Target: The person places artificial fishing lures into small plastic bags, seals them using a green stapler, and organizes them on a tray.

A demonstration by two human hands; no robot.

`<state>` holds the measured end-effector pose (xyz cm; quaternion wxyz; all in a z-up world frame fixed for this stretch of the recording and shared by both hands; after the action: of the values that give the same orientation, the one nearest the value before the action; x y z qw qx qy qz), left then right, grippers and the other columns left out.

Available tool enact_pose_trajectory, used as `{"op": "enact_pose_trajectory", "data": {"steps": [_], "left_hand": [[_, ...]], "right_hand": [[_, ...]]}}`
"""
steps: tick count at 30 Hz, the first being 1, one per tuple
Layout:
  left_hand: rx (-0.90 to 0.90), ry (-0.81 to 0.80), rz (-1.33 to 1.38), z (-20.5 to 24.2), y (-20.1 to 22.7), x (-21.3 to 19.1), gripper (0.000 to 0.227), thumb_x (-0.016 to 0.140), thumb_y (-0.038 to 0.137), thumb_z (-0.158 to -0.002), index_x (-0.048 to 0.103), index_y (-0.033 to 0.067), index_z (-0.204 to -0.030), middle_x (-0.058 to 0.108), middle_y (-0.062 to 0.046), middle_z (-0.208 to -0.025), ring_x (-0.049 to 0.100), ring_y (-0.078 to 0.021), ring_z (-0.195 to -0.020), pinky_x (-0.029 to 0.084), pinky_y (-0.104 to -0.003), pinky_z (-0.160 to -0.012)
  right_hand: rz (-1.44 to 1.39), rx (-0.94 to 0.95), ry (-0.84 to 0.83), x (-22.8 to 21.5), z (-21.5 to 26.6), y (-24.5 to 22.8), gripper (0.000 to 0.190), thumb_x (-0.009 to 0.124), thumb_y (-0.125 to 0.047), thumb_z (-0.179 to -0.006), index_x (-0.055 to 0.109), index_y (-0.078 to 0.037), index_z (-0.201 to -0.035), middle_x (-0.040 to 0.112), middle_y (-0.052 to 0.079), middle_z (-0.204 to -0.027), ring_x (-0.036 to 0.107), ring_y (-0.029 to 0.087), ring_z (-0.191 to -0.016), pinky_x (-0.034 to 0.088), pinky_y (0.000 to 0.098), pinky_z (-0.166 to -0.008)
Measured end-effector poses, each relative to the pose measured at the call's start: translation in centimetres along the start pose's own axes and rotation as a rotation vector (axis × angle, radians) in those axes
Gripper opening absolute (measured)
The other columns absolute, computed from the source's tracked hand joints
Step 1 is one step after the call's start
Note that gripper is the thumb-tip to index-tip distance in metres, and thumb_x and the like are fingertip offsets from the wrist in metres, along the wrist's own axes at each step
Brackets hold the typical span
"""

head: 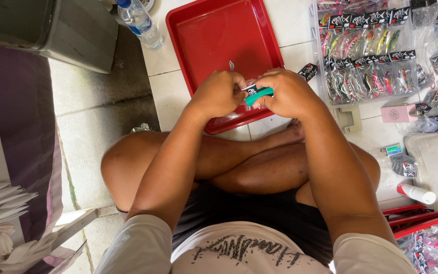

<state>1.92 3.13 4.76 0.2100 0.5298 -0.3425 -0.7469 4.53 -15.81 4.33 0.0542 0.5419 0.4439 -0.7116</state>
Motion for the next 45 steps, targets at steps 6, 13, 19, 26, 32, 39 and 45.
{"op": "enact_pose_trajectory", "data": {"steps": [6,13,19,26,32,39,45], "left_hand": [[-0.016,-0.022,-0.067,0.5,-0.1,0.4,0.023,0.081,0.029,-0.073,0.08,0.0124,-0.09,0.078,-0.013,-0.082,0.074,-0.0421,-0.089,0.059,-0.052,-0.08],[-0.045,0.021,-0.052,-0.2,-1.1,1.9,0.016,0.08,0.023,-0.078,0.079,0.0139,-0.091,0.078,-0.01,-0.083,0.075,-0.0407,-0.089,0.06,-0.052,-0.081],[-0.167,0.075,0.187,-0.9,-3.4,2.7,0.018,0.079,0.015,-0.079,0.08,0.0198,-0.097,0.079,-0.003,-0.085,0.077,-0.0292,-0.093,0.06,-0.041,-0.081],[-0.239,0.397,0.783,-2.5,-5.2,3.8,0.022,0.085,0.012,-0.079,0.08,0.0112,-0.101,0.077,-0.007,-0.08,0.074,-0.0172,-0.074,0.06,-0.031,-0.065],[-0.147,0.503,1.419,-2.5,-4.4,3.9,0.016,0.082,0.002,-0.085,0.073,-0.0011,-0.099,0.071,-0.007,-0.08,0.071,-0.0166,-0.072,0.06,-0.029,-0.066],[-0.103,0.369,1.37,-1.4,-2.7,1.4,0.035,0.066,0.026,-0.102,0.065,0.01,-0.134,0.068,-0.005,-0.127,0.063,-0.0138,-0.109,0.047,-0.03,-0.097],[-0.409,0.454,1.165,-2.4,-3.5,1.8,0.017,0.061,0.022,-0.1,0.073,0.0136,-0.109,0.076,-0.001,-0.097,0.069,-0.009,-0.087,0.05,-0.024,-0.079]], "right_hand": [[0.03,0.001,0.023,1.3,-0.2,2.0,0.031,0.089,-0.022,-0.075,0.077,-0.014,-0.103,0.074,0.01,-0.096,0.068,0.037,-0.103,0.054,0.0506,-0.089],[0.094,0.006,0.054,2.0,-0.3,3.3,0.026,0.088,-0.028,-0.08,0.077,-0.02,-0.102,0.071,0.003,-0.088,0.068,0.029,-0.094,0.055,0.0441,-0.085],[-0.275,0.199,0.008,-0.9,1.6,4.1,0.056,0.087,-0.019,-0.083,0.065,-0.004,-0.132,0.072,0.025,-0.113,0.066,0.044,-0.115,0.049,0.0554,-0.1],[-0.875,0.152,0.357,4.3,0.8,8.2,0.046,0.073,-0.031,-0.099,0.052,-0.007,-0.131,0.06,0.005,-0.088,0.063,0.014,-0.077,0.056,0.0283,-0.071],[-0.936,0.148,0.492,7.4,-2.2,5.2,0.041,0.091,-0.009,-0.077,0.062,-0.003,-0.104,0.075,0.016,-0.095,0.075,0.022,-0.083,0.064,0.0338,-0.074],[-0.962,0.152,0.592,-0.2,-0.5,9.7,0.029,0.083,-0.011,-0.091,0.055,-0.008,-0.099,0.076,0.012,-0.093,0.074,0.017,-0.08,0.058,0.0261,-0.065],[-0.928,0.821,0.915,-9.4,2.4,17.6,0.02,0.072,-0.007,-0.094,0.059,-0.017,-0.106,0.074,0.006,-0.119,0.078,0.02,-0.096,0.069,0.0329,-0.08]]}}
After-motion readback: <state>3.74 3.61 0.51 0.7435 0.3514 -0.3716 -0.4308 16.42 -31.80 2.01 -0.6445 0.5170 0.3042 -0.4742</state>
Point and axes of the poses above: each hand's wrist, its own z-axis away from the middle knuckle, its own x-axis out of the palm, y = z × x, the point moved 3 cm from there along -z, towards the middle knuckle
